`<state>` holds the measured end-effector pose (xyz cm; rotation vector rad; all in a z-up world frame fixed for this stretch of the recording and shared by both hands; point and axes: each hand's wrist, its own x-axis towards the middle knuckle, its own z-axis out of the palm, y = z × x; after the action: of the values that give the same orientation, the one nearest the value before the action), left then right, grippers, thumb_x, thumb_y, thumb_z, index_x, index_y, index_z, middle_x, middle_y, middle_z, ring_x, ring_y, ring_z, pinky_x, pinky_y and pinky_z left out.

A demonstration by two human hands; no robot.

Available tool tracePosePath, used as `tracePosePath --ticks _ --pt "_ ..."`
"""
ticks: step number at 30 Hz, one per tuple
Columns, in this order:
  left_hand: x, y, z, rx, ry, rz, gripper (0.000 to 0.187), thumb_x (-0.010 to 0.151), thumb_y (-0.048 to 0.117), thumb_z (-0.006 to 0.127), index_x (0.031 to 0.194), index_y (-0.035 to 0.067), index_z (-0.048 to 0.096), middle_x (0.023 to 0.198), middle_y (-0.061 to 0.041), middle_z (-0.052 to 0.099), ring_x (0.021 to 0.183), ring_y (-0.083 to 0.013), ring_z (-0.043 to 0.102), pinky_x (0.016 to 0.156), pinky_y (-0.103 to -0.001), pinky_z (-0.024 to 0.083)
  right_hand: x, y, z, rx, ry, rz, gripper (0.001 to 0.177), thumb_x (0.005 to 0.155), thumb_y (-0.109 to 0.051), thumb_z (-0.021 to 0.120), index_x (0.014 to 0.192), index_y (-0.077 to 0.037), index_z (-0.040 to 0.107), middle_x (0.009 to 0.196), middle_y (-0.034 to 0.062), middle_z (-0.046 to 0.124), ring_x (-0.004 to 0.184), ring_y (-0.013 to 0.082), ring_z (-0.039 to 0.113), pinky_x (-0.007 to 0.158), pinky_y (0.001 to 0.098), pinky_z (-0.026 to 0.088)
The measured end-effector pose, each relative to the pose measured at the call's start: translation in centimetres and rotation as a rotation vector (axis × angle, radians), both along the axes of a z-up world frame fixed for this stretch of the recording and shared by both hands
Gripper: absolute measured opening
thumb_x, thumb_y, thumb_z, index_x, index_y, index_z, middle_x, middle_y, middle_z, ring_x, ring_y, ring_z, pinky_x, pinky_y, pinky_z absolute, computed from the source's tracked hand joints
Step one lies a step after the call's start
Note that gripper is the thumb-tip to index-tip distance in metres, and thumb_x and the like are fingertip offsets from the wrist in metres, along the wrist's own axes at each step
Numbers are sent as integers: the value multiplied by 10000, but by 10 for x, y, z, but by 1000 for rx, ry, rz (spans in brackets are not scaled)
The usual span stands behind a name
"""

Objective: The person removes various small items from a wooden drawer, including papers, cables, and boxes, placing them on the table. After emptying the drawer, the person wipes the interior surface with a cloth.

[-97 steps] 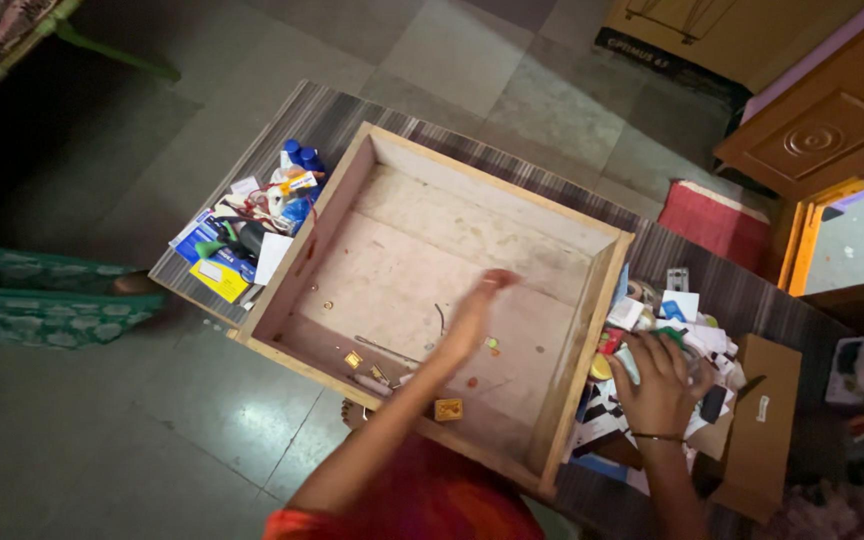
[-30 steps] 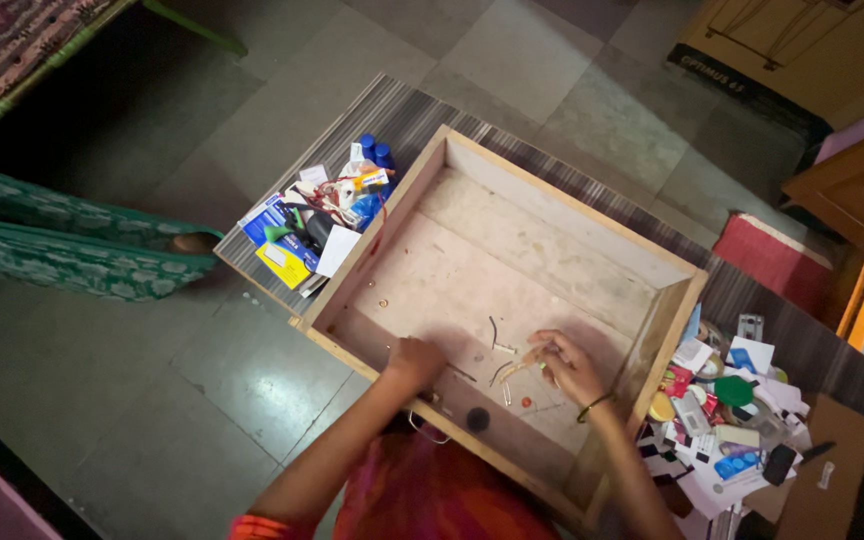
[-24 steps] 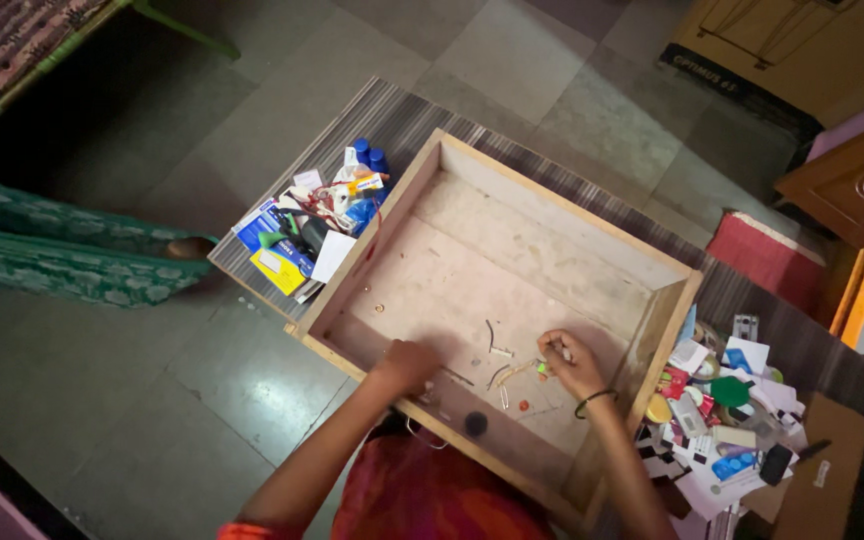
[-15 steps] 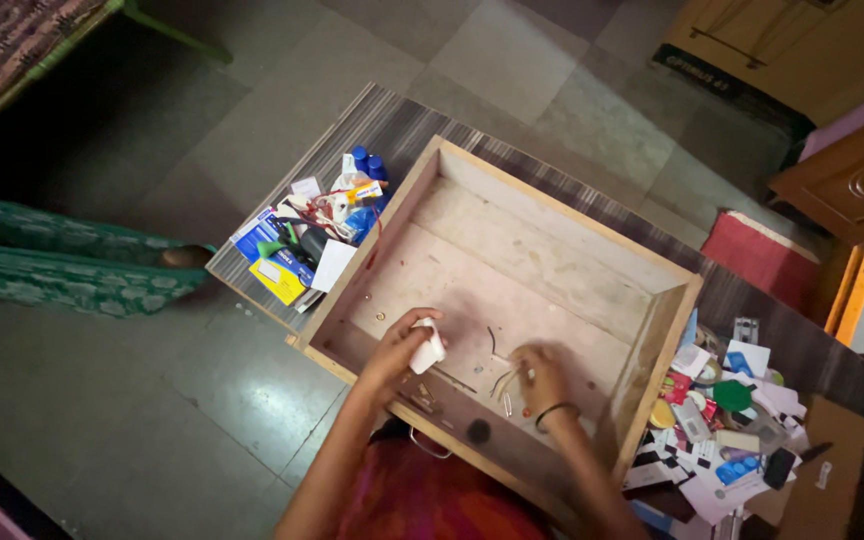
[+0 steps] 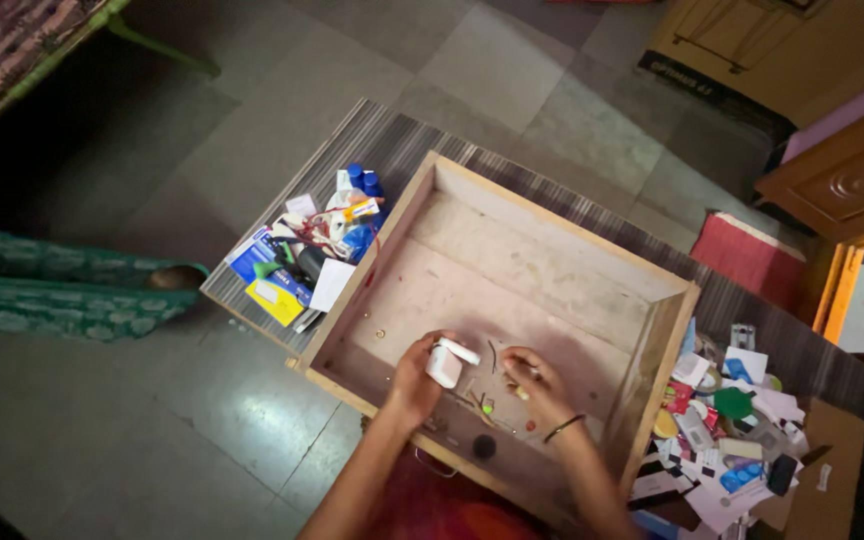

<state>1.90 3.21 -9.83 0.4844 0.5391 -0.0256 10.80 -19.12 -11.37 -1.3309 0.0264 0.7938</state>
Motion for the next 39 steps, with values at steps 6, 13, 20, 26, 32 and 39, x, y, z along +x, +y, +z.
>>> tracePosePath --ticks 6,13,20,26,32,39 --pt "19 -46 23 14 50 -42 424 1076 376 378 1395 126 503 1173 -86 618 1079 -225 612 980 -403 509 -33 50 51 -387 -935 47 482 898 -288 789 1288 -85 590 1199 118 655 1085 265 631 898 387 516" --pt "40 -70 97 -60 43 -348 707 1031 585 284 1595 160 317 1507 -144 469 1411 -298 437 1168 -472 329 -27 18 72 -399 -767 -207 479 854 -236 797 1251 -58 598 1162 119 696 1080 218 665 914 340 525" --pt "45 -148 105 129 36 -718 718 968 624 304 1602 301 216 1671 2 286 1542 -193 229 1217 -526 204 -21 -77 97 -478 -623 -579 292 842 -83 749 1122 -49 671 993 72 715 922 166 687 809 302 554" --pt "52 -207 56 694 -83 -787 577 1097 476 365 1553 123 406 1382 -351 472 1332 -510 427 1115 -508 357 7 -164 145 -1192 -1069 -559 358 736 -109 785 1081 -102 688 1140 119 689 1116 373 575 984 448 463" --pt "87 -249 45 851 -602 -397 439 1054 257 452 1442 50 459 1375 -211 564 1282 -327 582 1110 -398 453 13 -179 127 -1309 -1087 -308 481 668 -210 820 1118 -110 681 1204 116 621 1183 399 500 1038 484 412" --pt "118 -275 44 1468 -793 -507 455 1058 218 430 1492 103 505 1597 -145 452 1544 -429 284 1239 -503 235 8 -187 102 -1334 -1151 -345 633 688 -250 814 1281 -116 639 1368 104 565 1272 401 443 1109 528 336"
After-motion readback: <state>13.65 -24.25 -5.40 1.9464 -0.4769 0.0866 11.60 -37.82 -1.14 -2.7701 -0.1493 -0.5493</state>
